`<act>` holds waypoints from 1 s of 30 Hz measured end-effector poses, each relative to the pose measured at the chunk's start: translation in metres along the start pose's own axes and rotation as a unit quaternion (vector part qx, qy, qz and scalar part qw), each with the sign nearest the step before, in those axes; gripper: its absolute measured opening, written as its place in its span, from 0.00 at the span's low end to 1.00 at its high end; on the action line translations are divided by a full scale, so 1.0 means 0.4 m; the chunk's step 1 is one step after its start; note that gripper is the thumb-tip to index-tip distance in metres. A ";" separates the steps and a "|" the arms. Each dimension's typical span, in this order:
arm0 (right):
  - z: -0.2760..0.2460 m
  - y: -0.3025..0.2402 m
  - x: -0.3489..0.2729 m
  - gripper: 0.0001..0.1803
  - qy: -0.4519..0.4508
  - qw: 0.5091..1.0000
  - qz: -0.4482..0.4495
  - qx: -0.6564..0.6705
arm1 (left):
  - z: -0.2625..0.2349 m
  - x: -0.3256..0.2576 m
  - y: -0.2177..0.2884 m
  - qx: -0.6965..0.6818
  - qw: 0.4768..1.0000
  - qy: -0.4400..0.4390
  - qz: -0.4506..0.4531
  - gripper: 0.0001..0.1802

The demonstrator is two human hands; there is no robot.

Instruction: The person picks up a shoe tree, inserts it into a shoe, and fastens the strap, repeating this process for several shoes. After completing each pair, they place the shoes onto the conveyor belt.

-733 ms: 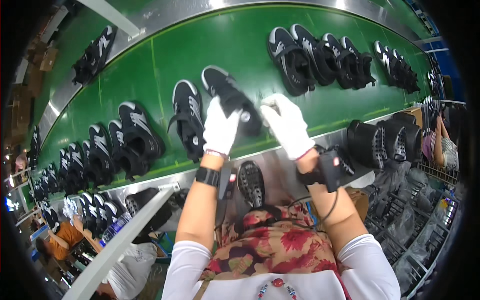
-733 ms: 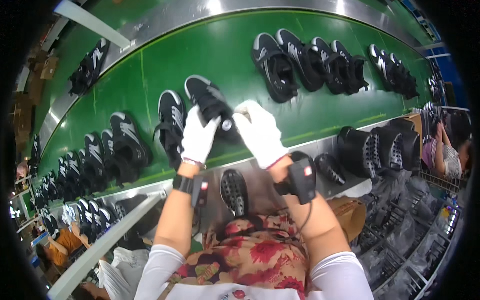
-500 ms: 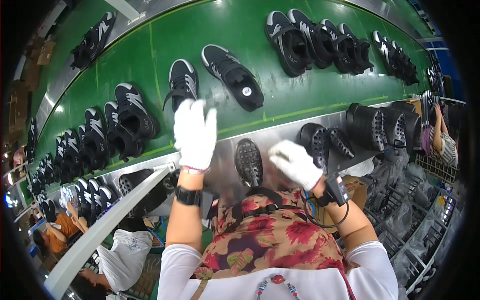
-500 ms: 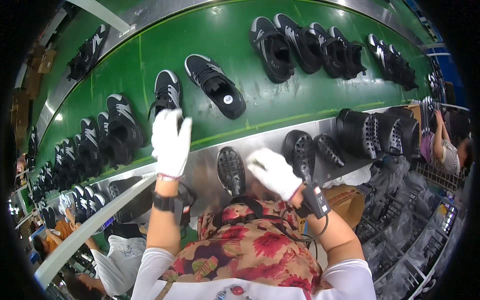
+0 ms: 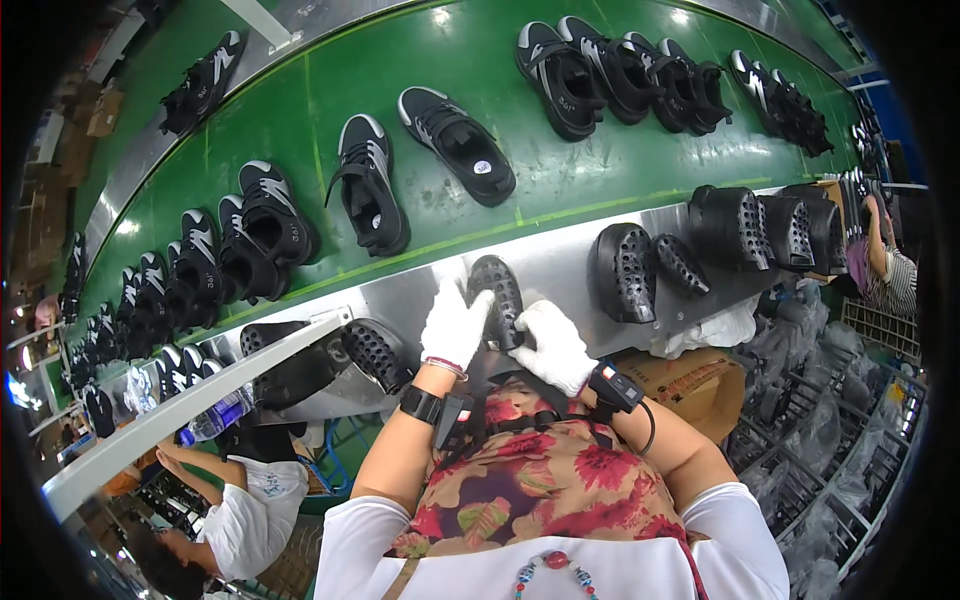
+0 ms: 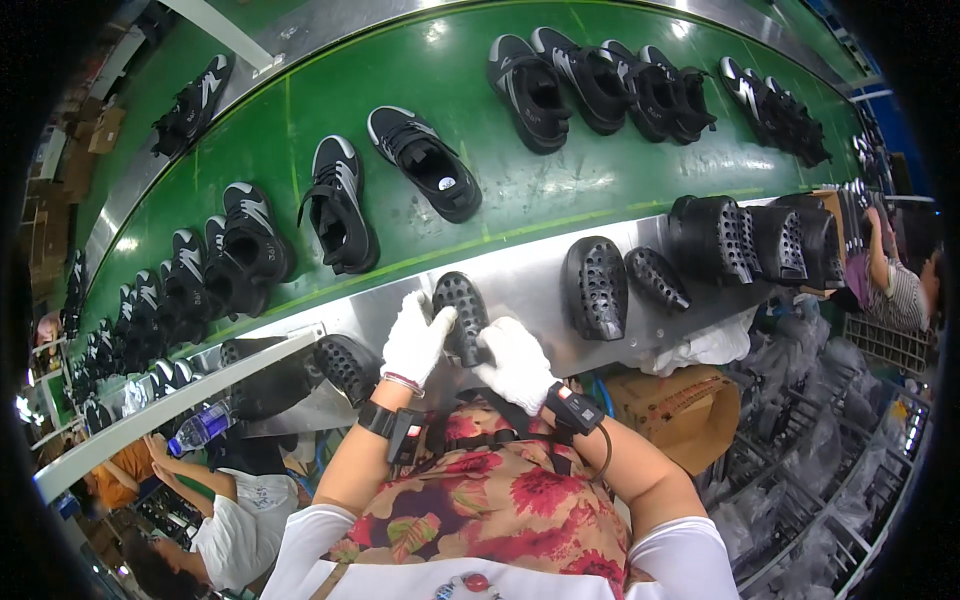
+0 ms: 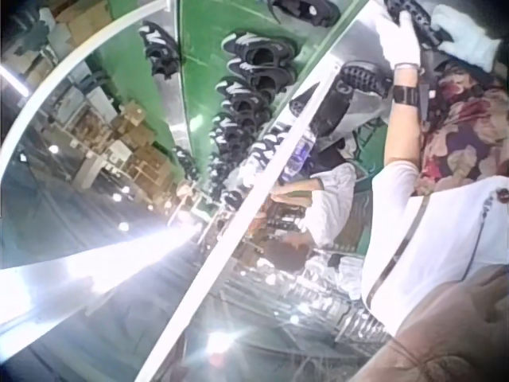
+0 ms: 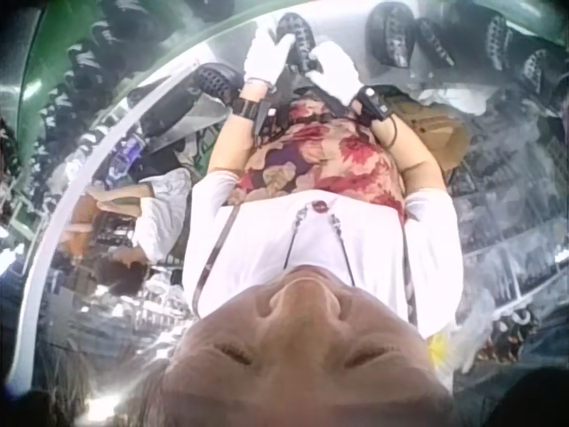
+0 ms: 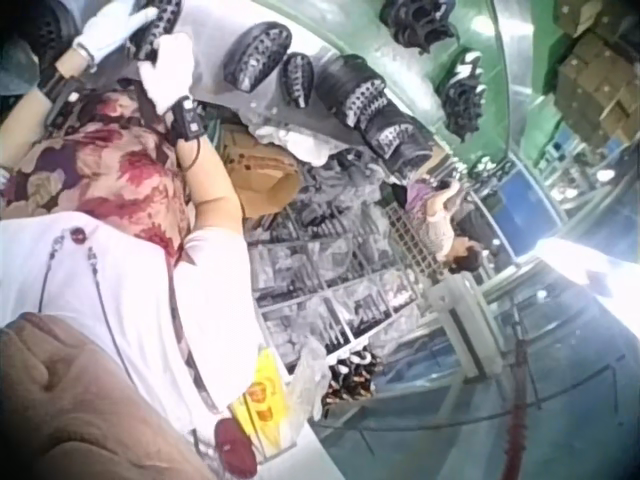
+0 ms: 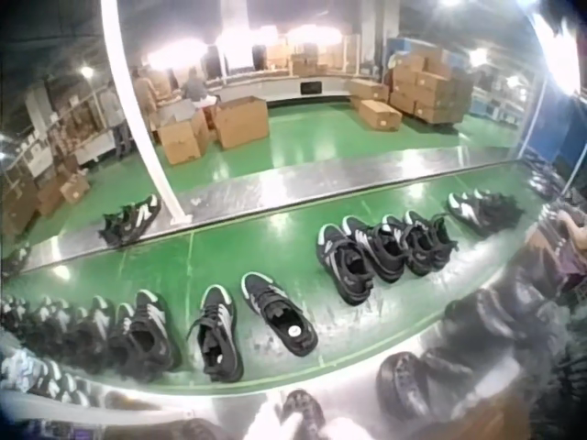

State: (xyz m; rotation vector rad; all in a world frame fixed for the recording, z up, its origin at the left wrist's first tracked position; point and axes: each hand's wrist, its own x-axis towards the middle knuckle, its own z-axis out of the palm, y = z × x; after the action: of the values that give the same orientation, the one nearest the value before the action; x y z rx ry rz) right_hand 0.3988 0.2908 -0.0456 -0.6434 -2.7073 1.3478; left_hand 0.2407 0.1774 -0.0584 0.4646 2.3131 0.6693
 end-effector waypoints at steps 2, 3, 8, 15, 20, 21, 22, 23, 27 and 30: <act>-0.030 -0.012 -0.009 0.19 -0.059 0.992 0.106 0.012 | -0.016 -0.004 -0.001 0.004 1.000 -0.005 0.002 0.34; -0.053 -0.019 -0.014 0.20 -0.042 0.993 0.100 0.043 | -0.027 -0.005 -0.001 -0.011 1.000 0.004 -0.010 0.33; -0.172 -0.057 -0.004 0.26 -0.107 0.976 0.092 0.168 | -0.057 -0.009 0.019 -0.368 0.924 -0.039 0.096 0.12; -0.127 -0.158 0.114 0.45 -0.061 0.974 0.113 0.186 | -0.093 -0.061 0.058 -0.163 0.948 0.178 0.206 0.15; -0.119 -0.156 0.173 0.40 -0.035 0.971 0.071 0.224 | -0.198 0.029 -0.002 -0.223 0.920 0.294 0.132 0.22; -0.128 -0.146 0.180 0.40 -0.032 0.971 0.084 0.220 | -0.233 0.060 -0.024 -0.050 0.937 0.322 0.125 0.22; -0.137 -0.138 0.188 0.40 -0.023 0.972 0.112 0.206 | -0.266 0.087 -0.044 0.132 0.913 0.357 0.147 0.22; -0.144 -0.130 0.198 0.41 -0.014 0.980 0.096 0.175 | -0.285 0.114 -0.053 0.115 0.943 0.288 0.124 0.25; -0.179 -0.131 0.257 0.41 -0.018 0.988 0.086 0.127 | -0.234 0.176 -0.015 0.016 0.983 0.174 0.064 0.23; -0.222 -0.151 0.316 0.40 -0.017 0.993 0.073 0.094 | -0.162 0.190 0.023 -0.042 0.978 0.172 0.110 0.22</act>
State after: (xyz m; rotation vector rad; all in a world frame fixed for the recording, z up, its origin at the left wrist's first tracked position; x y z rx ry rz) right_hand 0.2827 0.3741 0.0385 -0.8196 -2.5576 1.6375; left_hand 0.1433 0.2003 -0.0502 0.6108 2.5649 1.0183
